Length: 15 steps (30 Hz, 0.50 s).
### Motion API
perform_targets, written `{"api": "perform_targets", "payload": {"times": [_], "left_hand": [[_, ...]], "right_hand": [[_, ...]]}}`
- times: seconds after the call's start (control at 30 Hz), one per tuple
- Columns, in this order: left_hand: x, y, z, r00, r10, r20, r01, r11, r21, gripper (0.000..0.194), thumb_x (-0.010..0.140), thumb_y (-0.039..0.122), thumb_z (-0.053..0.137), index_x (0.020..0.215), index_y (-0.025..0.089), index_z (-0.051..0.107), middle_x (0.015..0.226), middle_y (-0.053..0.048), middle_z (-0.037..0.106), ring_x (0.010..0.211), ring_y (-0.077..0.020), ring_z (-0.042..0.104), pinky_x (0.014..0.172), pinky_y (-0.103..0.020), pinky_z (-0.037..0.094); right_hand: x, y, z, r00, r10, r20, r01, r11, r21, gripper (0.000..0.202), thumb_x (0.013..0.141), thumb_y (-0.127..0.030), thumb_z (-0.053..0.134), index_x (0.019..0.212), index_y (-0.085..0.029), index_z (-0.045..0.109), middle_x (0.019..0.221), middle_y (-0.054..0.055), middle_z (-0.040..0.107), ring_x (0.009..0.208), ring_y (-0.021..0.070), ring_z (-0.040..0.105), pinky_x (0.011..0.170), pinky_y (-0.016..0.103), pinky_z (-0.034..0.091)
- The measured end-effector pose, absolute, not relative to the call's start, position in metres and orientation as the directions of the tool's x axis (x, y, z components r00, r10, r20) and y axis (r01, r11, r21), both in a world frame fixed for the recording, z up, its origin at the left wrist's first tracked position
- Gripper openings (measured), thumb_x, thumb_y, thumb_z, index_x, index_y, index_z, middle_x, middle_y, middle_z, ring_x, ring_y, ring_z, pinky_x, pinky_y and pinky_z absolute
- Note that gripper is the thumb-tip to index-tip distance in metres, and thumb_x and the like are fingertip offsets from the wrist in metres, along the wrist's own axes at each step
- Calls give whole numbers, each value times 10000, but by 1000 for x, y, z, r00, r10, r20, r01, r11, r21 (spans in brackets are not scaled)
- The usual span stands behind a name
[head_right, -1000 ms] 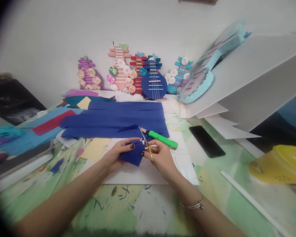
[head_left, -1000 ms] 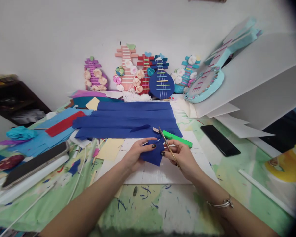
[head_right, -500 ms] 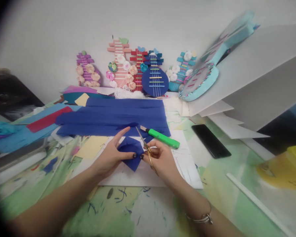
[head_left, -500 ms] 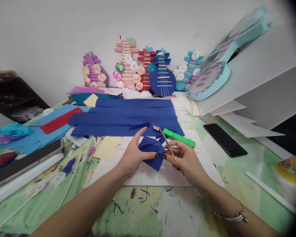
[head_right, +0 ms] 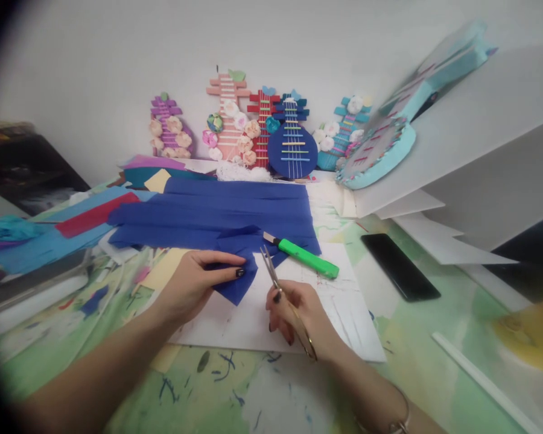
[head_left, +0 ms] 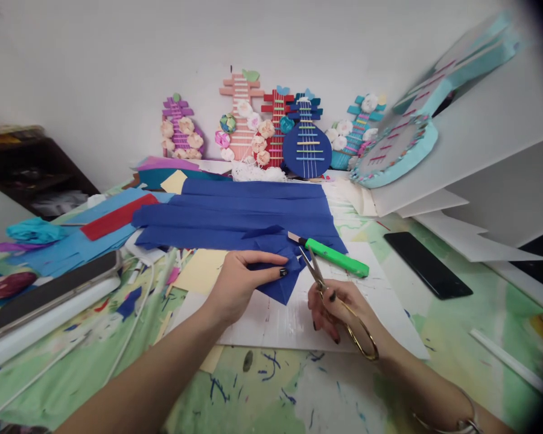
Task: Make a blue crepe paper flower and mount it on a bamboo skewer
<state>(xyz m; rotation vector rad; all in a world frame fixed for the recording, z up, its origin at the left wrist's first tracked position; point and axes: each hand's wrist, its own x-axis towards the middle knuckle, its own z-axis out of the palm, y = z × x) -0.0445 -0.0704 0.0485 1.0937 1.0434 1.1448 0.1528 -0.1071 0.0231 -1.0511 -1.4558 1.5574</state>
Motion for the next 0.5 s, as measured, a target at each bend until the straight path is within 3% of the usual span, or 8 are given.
{"api": "perform_targets", "payload": {"times": [0.17, 0.5], "left_hand": [[-45, -73, 49, 122, 992, -36, -103, 48, 994, 268, 588, 220, 802, 847, 172, 754, 812, -67, 724, 741, -193, 662, 710, -312, 543], [-44, -77, 54, 88, 995, 52, 69, -58, 996, 252, 640, 215, 760, 891, 191, 747, 872, -48, 722, 819, -201, 662, 751, -301, 547]], "right_hand": [[150, -111, 25, -360, 927, -107, 138, -61, -989, 498, 772, -638, 523, 732, -143, 547, 497, -12, 524, 320, 42, 363, 327, 177, 269], [149, -113, 25, -297, 940, -167, 172, -119, -978, 468, 724, -617, 593, 714, -151, 556, 434, -38, 481, 296, 35, 316, 319, 171, 222]]}}
